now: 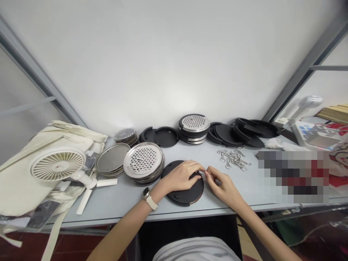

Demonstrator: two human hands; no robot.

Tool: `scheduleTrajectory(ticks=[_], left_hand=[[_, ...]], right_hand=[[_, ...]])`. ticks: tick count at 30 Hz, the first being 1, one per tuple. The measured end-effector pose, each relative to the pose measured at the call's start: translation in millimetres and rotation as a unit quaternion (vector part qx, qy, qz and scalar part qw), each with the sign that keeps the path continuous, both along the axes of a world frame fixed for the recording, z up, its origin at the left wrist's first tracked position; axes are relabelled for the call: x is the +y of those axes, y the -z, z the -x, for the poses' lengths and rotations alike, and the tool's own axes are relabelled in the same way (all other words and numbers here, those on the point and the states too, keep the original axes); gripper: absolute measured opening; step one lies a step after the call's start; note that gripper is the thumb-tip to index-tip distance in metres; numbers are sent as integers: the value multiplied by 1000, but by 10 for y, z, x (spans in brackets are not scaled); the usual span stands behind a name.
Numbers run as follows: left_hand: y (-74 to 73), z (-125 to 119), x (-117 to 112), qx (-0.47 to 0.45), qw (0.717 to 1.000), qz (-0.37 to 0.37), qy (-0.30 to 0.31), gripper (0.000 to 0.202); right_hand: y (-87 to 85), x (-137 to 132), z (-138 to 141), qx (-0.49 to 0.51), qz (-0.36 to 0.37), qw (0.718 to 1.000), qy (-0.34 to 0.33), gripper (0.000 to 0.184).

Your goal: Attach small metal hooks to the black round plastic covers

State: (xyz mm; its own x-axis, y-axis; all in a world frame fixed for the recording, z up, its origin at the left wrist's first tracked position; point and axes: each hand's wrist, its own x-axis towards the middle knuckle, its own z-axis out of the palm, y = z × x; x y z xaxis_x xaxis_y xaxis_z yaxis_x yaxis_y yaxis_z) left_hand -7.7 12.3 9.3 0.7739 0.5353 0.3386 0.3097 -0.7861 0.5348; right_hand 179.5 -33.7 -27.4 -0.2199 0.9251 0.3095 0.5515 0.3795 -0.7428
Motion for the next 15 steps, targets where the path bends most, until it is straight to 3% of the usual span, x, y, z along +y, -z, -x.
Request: scheduleTrajectory(ticks=[5,15], left_hand=[[2,12,2,22,1000,-9,-17,15],[45,-2,6,18,999,-22,-42,15]], right_hand=[[17,34,0,-24,30,998,-47,28],[31,45,-5,-23,28,998,-47,27]])
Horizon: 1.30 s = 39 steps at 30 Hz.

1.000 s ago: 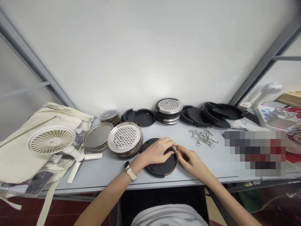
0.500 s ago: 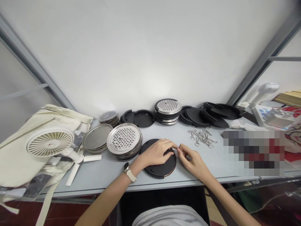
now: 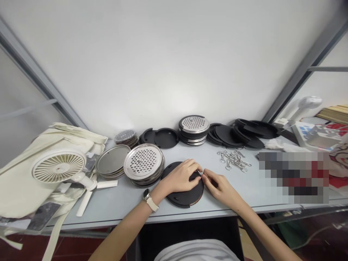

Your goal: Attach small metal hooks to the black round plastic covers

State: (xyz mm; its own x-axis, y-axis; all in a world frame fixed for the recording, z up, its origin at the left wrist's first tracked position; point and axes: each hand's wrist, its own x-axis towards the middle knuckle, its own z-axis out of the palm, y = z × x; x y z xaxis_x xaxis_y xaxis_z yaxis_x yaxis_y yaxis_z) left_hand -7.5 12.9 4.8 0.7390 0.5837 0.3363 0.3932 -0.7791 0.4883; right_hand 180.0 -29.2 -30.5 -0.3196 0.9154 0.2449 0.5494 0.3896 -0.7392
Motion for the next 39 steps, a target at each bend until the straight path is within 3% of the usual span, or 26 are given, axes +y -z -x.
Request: scheduleTrajectory(ticks=[11,39], left_hand=[[-35,6,-17,13,999,-36,1,15],[-12,13,7,-28,999,25,17,10]], right_hand=[[-42,-27,10,0,-1,1000,-12,24],[13,-41,3,19,22,1000,11,29]])
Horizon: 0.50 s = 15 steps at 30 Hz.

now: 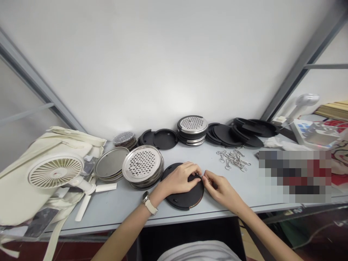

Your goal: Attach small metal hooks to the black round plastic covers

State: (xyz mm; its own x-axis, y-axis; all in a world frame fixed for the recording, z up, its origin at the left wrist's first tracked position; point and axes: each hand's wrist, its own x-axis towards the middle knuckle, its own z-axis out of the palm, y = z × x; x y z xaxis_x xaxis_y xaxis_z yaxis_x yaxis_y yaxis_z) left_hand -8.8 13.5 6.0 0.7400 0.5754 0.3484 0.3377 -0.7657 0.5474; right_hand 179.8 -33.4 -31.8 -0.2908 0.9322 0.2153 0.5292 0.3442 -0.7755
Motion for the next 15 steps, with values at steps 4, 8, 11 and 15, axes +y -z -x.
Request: scheduleTrajectory(ticks=[4,8,11,15], left_hand=[[9,0,-1,-4,1000,3,3,11],[14,0,-2,-10,1000,10,6,12],[6,0,-5,-11,1000,20,10,12],[-8,-5,-11,-11,1000,22,12,12]], right_hand=[[-5,-11,6,4,-1,1000,7,29],[-3,-12,4,9,-3,1000,7,30],[-1,-7,-4,16,-12,1000,14,30],[-2,-5,-20,19,-27,999,31,30]])
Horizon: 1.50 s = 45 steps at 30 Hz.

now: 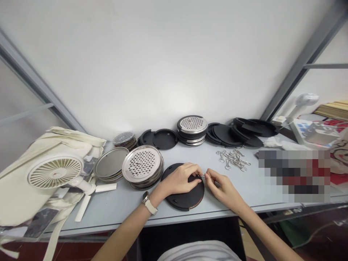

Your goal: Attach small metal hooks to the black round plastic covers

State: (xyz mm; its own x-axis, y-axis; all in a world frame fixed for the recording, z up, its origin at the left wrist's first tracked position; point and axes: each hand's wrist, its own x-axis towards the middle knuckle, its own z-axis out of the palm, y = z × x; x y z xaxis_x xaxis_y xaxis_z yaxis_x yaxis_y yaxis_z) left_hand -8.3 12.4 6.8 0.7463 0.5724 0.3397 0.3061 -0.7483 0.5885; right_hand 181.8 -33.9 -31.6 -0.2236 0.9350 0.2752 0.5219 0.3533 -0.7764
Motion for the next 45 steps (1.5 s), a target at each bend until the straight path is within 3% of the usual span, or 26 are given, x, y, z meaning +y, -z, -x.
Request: scheduleTrajectory(ticks=[7,22,32,45], left_hand=[[-21,-3,-7,12,1000,-7,4,12],[-12,-6,-4,6,999,-51,-3,26],[-2,4,-13,-12,999,-35,1,38],[41,7,-13,-35,999,19,7,39]], right_hand=[[0,15,15,-45,24,997,-51,25],[-1,19,14,-45,36,997,-57,27],[-15,12,25,-39,40,997,-54,30],[-6,16,22,-18,38,998,-43,32]])
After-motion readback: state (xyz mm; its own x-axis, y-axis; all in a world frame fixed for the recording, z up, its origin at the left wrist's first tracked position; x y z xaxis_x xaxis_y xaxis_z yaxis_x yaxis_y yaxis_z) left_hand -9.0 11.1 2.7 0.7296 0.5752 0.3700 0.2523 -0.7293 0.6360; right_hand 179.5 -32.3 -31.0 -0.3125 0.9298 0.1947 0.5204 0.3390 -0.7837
